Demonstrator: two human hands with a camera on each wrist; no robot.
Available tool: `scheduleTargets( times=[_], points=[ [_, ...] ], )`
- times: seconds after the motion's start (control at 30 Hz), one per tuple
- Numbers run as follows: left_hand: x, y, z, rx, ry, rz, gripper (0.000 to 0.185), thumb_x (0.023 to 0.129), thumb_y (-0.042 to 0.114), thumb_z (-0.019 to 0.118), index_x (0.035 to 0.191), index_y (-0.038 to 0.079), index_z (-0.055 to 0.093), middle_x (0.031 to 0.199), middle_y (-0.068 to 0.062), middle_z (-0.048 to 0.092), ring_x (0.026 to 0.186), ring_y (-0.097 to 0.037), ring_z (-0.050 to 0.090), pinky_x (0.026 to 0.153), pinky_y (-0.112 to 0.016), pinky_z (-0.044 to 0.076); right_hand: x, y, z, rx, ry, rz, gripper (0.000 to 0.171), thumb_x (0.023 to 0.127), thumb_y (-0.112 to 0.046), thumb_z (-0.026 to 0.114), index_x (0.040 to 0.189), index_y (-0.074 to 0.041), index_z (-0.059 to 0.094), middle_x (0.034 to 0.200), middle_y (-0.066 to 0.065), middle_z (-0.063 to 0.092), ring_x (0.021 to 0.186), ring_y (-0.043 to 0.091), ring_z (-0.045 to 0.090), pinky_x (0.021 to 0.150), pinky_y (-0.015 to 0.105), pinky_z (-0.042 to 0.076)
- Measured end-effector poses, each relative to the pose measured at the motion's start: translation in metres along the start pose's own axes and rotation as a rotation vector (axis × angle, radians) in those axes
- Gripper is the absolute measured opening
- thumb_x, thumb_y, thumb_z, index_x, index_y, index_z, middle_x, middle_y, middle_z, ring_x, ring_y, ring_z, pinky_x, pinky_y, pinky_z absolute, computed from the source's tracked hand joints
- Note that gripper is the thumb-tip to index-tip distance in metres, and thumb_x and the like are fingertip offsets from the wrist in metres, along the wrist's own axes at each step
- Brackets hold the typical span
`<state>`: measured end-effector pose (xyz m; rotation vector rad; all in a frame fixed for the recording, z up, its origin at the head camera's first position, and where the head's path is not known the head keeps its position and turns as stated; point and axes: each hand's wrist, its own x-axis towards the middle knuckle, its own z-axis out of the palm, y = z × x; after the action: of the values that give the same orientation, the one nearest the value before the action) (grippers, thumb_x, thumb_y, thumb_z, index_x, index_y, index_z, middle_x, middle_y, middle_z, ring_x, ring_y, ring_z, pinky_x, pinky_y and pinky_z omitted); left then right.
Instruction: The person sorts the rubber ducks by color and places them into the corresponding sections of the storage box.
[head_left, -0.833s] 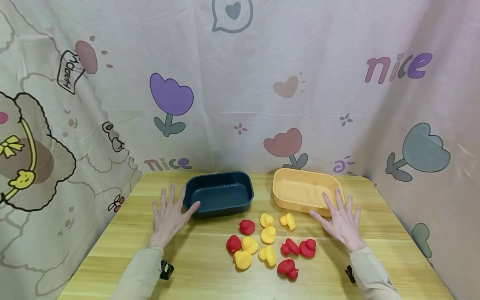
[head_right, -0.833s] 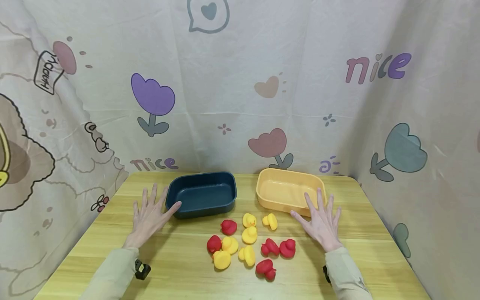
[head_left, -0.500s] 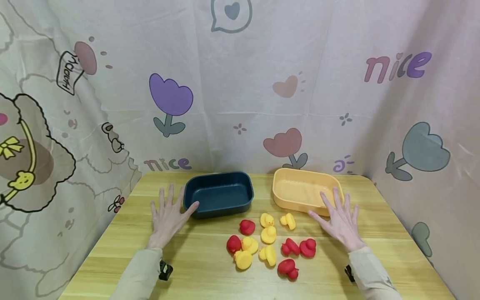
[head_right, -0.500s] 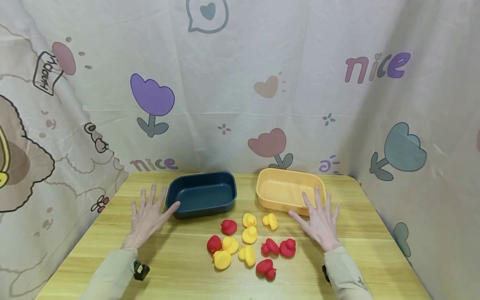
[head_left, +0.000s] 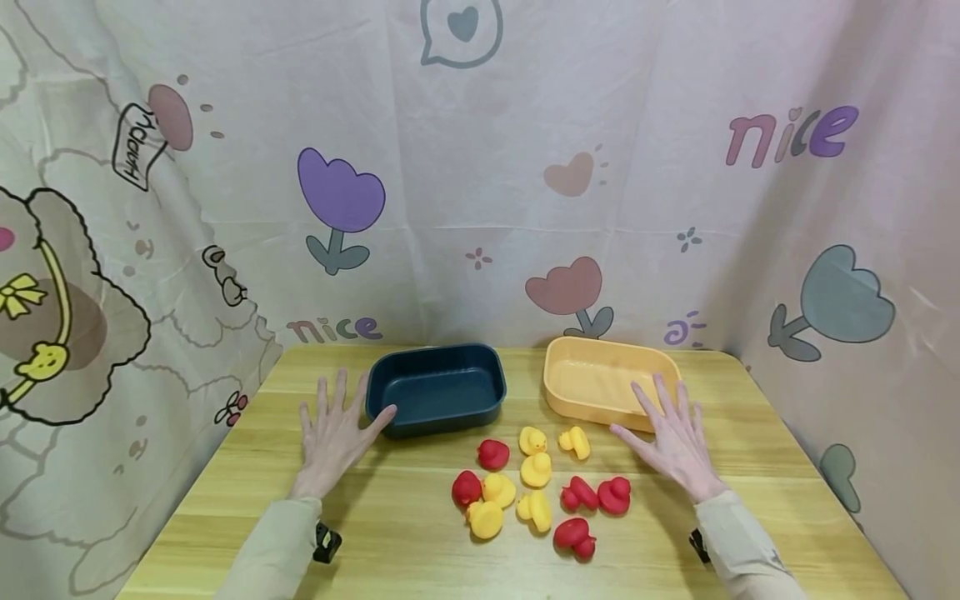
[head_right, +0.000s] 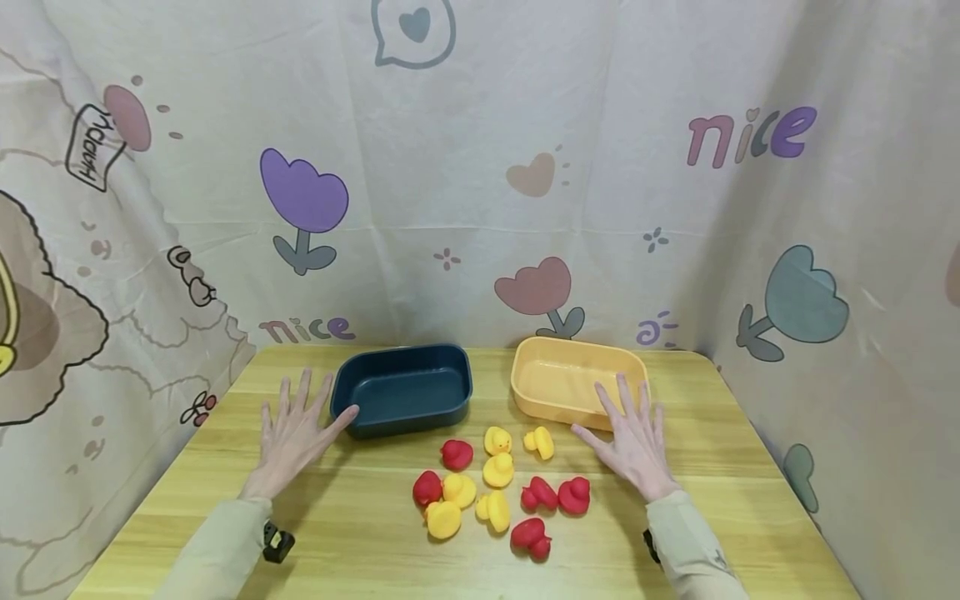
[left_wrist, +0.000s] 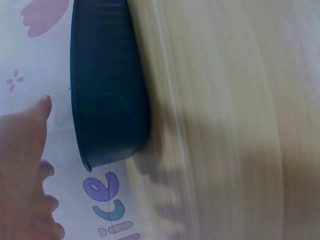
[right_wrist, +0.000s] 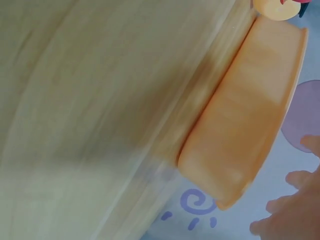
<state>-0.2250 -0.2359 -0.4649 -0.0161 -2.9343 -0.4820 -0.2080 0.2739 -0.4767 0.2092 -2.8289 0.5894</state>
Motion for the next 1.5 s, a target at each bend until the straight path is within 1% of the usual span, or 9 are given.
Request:
scheduleTargets(
  times=[0.33, 0.63, 0.77, 0.9, 1.0, 1.17, 1.3, 1.4, 1.5],
  points=[
    [-0.002, 0.001, -0.005, -0.015, -0.04, 0.024, 0.091, 0.094, 0.071, 0.048, 0.163, 0.022, 0.014, 0.17, -0.02, 0.003, 0.154, -0.05, -0.003, 0.118, -0.079, -0.003, 0.008, -0.001, -0.004, 0.077, 0.027, -0.167, 0.083, 0.085, -0.046, 0.077, 0.154, -0.013, 0.042, 0.163, 0.025, 0.029, 0.148, 0.053, 0.023, 0.116, 0.077, 0.023],
    [0.005, -0.003, -0.015, -0.124, -0.126, 0.071, 0.093, 0.094, 0.068, 0.05, 0.163, 0.017, 0.015, 0.168, -0.025, 0.011, 0.153, -0.053, 0.004, 0.118, -0.079, 0.004, 0.015, -0.01, -0.007, 0.195, 0.008, -0.361, 0.076, 0.08, -0.024, 0.085, 0.146, -0.007, 0.052, 0.154, 0.023, 0.044, 0.139, 0.047, 0.043, 0.11, 0.072, 0.036],
    [0.009, -0.009, -0.017, -0.185, -0.164, 0.074, 0.092, 0.096, 0.065, 0.052, 0.163, 0.015, 0.013, 0.165, -0.029, 0.016, 0.15, -0.056, 0.013, 0.117, -0.079, 0.015, 0.016, -0.017, -0.008, 0.273, -0.044, -0.404, 0.071, 0.079, -0.018, 0.086, 0.142, -0.005, 0.055, 0.148, 0.019, 0.053, 0.133, 0.042, 0.052, 0.107, 0.065, 0.045],
    [0.012, -0.015, -0.017, -0.284, -0.211, 0.045, 0.094, 0.097, 0.062, 0.053, 0.163, 0.01, 0.011, 0.163, -0.031, 0.02, 0.147, -0.055, 0.025, 0.116, -0.075, 0.027, 0.019, -0.022, -0.005, 0.356, -0.104, -0.472, 0.066, 0.077, -0.009, 0.086, 0.136, 0.001, 0.059, 0.137, 0.02, 0.062, 0.118, 0.035, 0.064, 0.097, 0.046, 0.058],
    [0.015, -0.019, -0.016, -0.373, -0.229, 0.016, 0.095, 0.097, 0.057, 0.057, 0.162, 0.005, 0.011, 0.158, -0.033, 0.03, 0.143, -0.052, 0.035, 0.113, -0.07, 0.037, 0.021, -0.024, -0.001, 0.406, -0.175, -0.509, 0.062, 0.077, -0.004, 0.085, 0.133, 0.005, 0.059, 0.129, 0.022, 0.067, 0.108, 0.032, 0.068, 0.093, 0.04, 0.06],
    [0.016, -0.027, -0.014, -0.468, -0.244, -0.033, 0.086, 0.099, 0.048, 0.058, 0.159, 0.001, 0.02, 0.138, -0.03, 0.055, 0.123, -0.043, 0.059, 0.1, -0.053, 0.055, 0.024, -0.025, 0.0, 0.464, -0.35, -0.473, 0.059, 0.082, -0.007, 0.082, 0.133, 0.007, 0.058, 0.128, 0.026, 0.066, 0.105, 0.036, 0.068, 0.093, 0.041, 0.06],
    [0.017, -0.031, -0.013, -0.519, -0.263, -0.051, 0.08, 0.101, 0.045, 0.057, 0.157, -0.003, 0.026, 0.122, -0.026, 0.065, 0.102, -0.032, 0.07, 0.091, -0.045, 0.059, 0.027, -0.024, 0.003, 0.503, -0.476, -0.424, 0.058, 0.086, -0.011, 0.078, 0.137, 0.006, 0.055, 0.133, 0.027, 0.062, 0.107, 0.04, 0.065, 0.091, 0.041, 0.061],
    [0.017, -0.033, -0.012, -0.609, -0.28, -0.049, 0.077, 0.102, 0.038, 0.058, 0.156, -0.006, 0.026, 0.116, -0.029, 0.067, 0.091, -0.031, 0.074, 0.086, -0.043, 0.063, 0.029, -0.023, 0.007, 0.515, -0.518, -0.427, 0.057, 0.088, -0.011, 0.076, 0.137, 0.008, 0.054, 0.135, 0.028, 0.06, 0.107, 0.041, 0.064, 0.089, 0.043, 0.062],
    [0.017, -0.035, -0.011, -0.705, -0.3, -0.025, 0.073, 0.103, 0.03, 0.059, 0.154, -0.01, 0.026, 0.111, -0.032, 0.069, 0.085, -0.031, 0.074, 0.08, -0.041, 0.065, 0.03, -0.022, 0.011, 0.498, -0.519, -0.451, 0.056, 0.089, -0.011, 0.075, 0.136, 0.01, 0.053, 0.134, 0.03, 0.059, 0.106, 0.04, 0.065, 0.088, 0.045, 0.062]
  ],
)
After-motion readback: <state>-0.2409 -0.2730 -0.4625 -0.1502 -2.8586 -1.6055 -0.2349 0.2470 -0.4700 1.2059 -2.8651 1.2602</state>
